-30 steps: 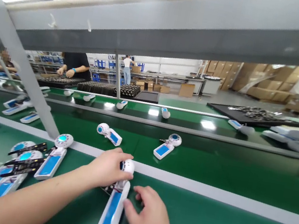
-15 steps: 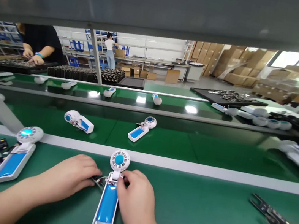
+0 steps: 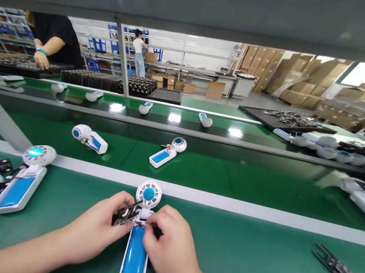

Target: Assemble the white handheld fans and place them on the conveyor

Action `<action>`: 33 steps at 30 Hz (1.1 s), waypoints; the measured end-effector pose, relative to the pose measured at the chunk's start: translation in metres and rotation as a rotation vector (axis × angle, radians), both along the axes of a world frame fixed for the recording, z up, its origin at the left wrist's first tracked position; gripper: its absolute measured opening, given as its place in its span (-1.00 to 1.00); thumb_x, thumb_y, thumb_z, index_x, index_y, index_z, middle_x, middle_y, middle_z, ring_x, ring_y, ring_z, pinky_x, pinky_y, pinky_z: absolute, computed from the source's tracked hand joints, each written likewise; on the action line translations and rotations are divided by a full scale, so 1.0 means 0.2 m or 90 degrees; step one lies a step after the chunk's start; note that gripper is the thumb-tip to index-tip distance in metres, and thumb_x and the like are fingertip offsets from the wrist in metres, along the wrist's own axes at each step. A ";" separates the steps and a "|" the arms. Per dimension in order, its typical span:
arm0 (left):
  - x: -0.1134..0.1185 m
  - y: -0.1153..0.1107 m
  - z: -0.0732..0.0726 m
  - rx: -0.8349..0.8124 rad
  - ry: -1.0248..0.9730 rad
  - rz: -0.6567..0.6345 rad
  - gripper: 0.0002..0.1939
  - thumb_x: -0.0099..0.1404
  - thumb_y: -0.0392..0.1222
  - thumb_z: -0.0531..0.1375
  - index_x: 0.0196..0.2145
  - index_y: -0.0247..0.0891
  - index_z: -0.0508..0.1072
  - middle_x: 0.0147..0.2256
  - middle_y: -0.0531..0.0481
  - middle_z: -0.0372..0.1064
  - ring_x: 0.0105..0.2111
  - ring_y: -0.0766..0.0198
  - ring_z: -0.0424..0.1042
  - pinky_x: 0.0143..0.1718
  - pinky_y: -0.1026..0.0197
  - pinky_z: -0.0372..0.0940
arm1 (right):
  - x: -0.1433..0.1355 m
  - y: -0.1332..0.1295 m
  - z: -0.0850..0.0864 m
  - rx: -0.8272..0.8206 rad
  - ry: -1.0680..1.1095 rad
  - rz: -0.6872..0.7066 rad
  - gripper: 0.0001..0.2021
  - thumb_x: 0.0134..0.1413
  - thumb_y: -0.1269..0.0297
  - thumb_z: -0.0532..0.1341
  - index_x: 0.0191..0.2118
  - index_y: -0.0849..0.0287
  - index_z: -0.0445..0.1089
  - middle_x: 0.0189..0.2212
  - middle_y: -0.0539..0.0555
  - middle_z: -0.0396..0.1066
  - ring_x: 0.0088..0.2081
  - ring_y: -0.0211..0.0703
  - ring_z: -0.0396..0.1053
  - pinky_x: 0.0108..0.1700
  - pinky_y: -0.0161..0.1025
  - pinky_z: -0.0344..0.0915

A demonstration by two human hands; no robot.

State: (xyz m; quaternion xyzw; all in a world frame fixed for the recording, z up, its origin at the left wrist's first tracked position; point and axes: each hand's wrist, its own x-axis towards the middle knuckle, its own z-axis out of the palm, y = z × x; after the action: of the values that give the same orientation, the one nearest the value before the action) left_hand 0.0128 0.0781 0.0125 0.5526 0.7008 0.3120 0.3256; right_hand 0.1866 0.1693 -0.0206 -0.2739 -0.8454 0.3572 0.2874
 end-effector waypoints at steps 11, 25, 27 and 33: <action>0.09 0.00 -0.06 0.140 0.021 0.008 -0.79 0.33 -0.34 0.09 -0.37 -0.19 0.50 -0.38 0.05 0.40 -0.34 0.27 0.41 -0.28 0.25 0.28 | -0.06 -0.07 0.00 -0.061 0.059 -0.109 -0.87 0.05 0.42 0.14 -0.47 0.11 0.36 -0.44 -0.03 0.40 -0.39 -0.22 0.37 -0.33 -0.30 0.27; 0.11 -0.03 -0.08 0.243 0.175 -0.088 -0.66 0.39 -0.35 0.02 0.03 -0.19 0.45 -0.16 -0.10 0.43 -0.19 0.17 0.44 -0.12 0.08 0.40 | -0.05 -0.11 0.01 0.110 0.008 -0.114 -0.85 0.06 0.46 0.10 -0.49 0.14 0.25 -0.47 -0.01 0.33 -0.38 -0.17 0.25 -0.29 -0.21 0.14; 0.11 -0.04 -0.08 0.258 0.198 -0.094 -0.65 0.39 -0.36 0.02 0.05 -0.20 0.44 -0.13 -0.12 0.43 -0.16 0.15 0.44 -0.10 0.05 0.41 | -0.05 -0.11 0.01 0.118 0.016 -0.102 -0.85 0.07 0.46 0.09 -0.48 0.14 0.25 -0.47 -0.01 0.33 -0.37 -0.17 0.25 -0.28 -0.20 0.15; 0.11 -0.04 -0.05 0.231 0.166 -0.094 -0.64 0.39 -0.36 0.01 0.02 -0.15 0.47 -0.11 -0.09 0.46 -0.14 0.18 0.44 -0.05 0.12 0.39 | -0.04 -0.11 0.02 0.143 0.002 -0.102 -0.84 0.09 0.47 0.11 -0.47 0.12 0.27 -0.46 0.00 0.37 -0.36 -0.16 0.29 -0.25 -0.19 0.18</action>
State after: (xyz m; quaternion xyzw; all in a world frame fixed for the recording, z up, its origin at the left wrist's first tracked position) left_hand 0.0343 0.0702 0.0033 0.6877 0.6269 0.3341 0.1499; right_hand 0.1780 0.1467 -0.0162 -0.3060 -0.8549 0.2370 0.3454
